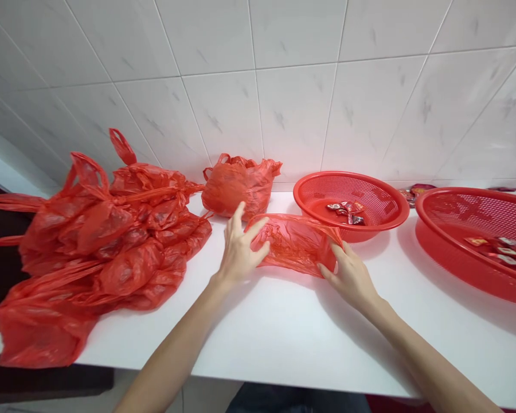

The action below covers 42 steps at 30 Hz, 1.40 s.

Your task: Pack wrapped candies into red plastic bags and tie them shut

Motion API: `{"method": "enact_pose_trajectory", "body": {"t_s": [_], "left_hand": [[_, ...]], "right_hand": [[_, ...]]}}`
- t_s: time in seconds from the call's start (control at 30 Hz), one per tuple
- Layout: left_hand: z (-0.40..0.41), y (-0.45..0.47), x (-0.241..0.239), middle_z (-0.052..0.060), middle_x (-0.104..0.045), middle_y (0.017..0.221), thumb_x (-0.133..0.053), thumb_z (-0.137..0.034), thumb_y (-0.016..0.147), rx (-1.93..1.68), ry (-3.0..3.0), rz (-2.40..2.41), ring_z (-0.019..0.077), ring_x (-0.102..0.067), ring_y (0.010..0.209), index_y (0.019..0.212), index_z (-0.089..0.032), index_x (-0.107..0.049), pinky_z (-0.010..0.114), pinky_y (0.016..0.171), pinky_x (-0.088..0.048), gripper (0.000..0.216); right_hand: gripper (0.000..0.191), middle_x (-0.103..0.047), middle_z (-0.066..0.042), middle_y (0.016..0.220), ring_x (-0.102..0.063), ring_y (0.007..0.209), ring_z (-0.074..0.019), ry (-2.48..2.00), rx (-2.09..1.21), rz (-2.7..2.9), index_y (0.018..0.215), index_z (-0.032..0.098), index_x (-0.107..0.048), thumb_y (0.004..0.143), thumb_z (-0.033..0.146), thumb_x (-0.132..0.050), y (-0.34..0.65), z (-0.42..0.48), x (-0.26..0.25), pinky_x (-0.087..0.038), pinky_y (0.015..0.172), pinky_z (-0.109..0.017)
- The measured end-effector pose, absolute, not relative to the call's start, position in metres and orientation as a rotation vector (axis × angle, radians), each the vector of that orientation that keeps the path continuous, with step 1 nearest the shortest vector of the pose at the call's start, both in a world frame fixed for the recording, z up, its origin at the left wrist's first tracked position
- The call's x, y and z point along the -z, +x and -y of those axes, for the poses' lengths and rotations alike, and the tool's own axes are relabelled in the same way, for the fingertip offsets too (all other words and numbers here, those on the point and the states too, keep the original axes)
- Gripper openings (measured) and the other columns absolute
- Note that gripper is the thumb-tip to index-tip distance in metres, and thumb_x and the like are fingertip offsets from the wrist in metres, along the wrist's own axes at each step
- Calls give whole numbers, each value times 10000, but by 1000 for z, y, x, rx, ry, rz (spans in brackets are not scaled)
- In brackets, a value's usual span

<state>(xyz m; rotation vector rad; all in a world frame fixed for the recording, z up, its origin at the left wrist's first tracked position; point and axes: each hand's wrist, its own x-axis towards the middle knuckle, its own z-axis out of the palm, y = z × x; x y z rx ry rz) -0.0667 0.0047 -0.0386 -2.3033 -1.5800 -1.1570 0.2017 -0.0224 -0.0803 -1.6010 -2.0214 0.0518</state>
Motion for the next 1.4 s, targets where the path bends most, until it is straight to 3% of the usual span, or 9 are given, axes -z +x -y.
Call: {"method": "enact_pose_trajectory", "body": {"t_s": [0.17, 0.33, 0.47, 0.6, 0.73, 0.83, 1.07, 1.23, 1.4], "left_hand": [[1, -36, 47, 80, -721, 1132, -467, -89, 936, 972, -2736, 1165, 215, -660, 1031, 1096, -217, -741, 414, 973, -518, 343], [-8, -36, 48, 108, -741, 1110, -459, -117, 932, 273, -2845, 1518, 316, -617, 1174, 1015, -205, -761, 540, 1050, -425, 326], [-12, -54, 39, 89, -738, 1084, -557, -152, 837, 22, -2876, 1862, 282, -697, 1003, 952, -223, -755, 368, 831, -526, 239], [-9, -71, 34, 45, -756, 1038, -606, -107, 703, -61, -2888, 2059, 265, -721, 915, 1029, -250, -732, 296, 689, -528, 377], [-6, -72, 36, 94, -665, 1333, -634, -114, 680, -54, -2945, 1941, 323, -651, 1195, 1163, -258, -708, 351, 838, -561, 509], [-3, -65, 40, 115, -576, 1464, -660, -135, 694, 61, -3036, 1802, 348, -502, 1390, 1194, -258, -708, 426, 1015, -511, 517], [7, -48, 43, 107, -582, 1451, -656, -168, 777, 152, -3179, 1621, 338, -560, 1321, 1235, -256, -701, 517, 1132, -403, 469], [2, -49, 48, 63, -664, 1347, -568, -39, 763, 241, -3241, 1494, 275, -615, 1257, 1183, -265, -728, 386, 1040, -490, 503], [-6, -62, 50, 28, -764, 1108, -459, 46, 684, 379, -3135, 1500, 218, -703, 1060, 992, -263, -790, 313, 942, -524, 547]], "right_hand": [[298, -720, -158, 1137, -703, 1003, -306, -1287, -118, 1889, 1132, 183, -686, 916, 295, -514, 200, 24, 82, -579, 820, -427], [409, -703, -121, 1109, -692, 875, -237, -1226, -255, 2002, 1148, 200, -677, 814, 105, -460, 196, 30, 73, -563, 723, -346], [532, -667, -168, 1160, -667, 800, -239, -1658, -136, 2136, 1205, 148, -634, 717, 27, -462, 196, 30, 71, -489, 608, -306], [625, -613, -185, 1227, -641, 705, -213, -2025, -35, 2147, 1352, 164, -579, 757, 22, -450, 201, 26, 67, -431, 548, -298], [416, -568, -200, 1315, -640, 1010, -308, -1689, 152, 2143, 1198, 171, -692, 840, 118, -487, 210, 22, 64, -532, 789, -423], [298, -573, -167, 1397, -550, 1247, -336, -1287, 308, 2093, 1144, 215, -720, 917, 221, -528, 211, 25, 62, -468, 1001, -524], [380, -656, -53, 1389, -464, 1408, -247, -830, 526, 2344, 1159, 266, -711, 966, 66, -452, 195, 41, 55, -299, 1167, -525], [282, -776, -53, 859, -680, 981, -250, -1078, 268, 2636, 918, 207, -740, 996, 129, -480, 192, 31, 61, -269, 1131, -539], [394, -752, -105, 787, -706, 748, -233, -1675, 145, 2615, 841, 159, -697, 1062, 258, -386, 195, 26, 59, -365, 845, -386]]}}
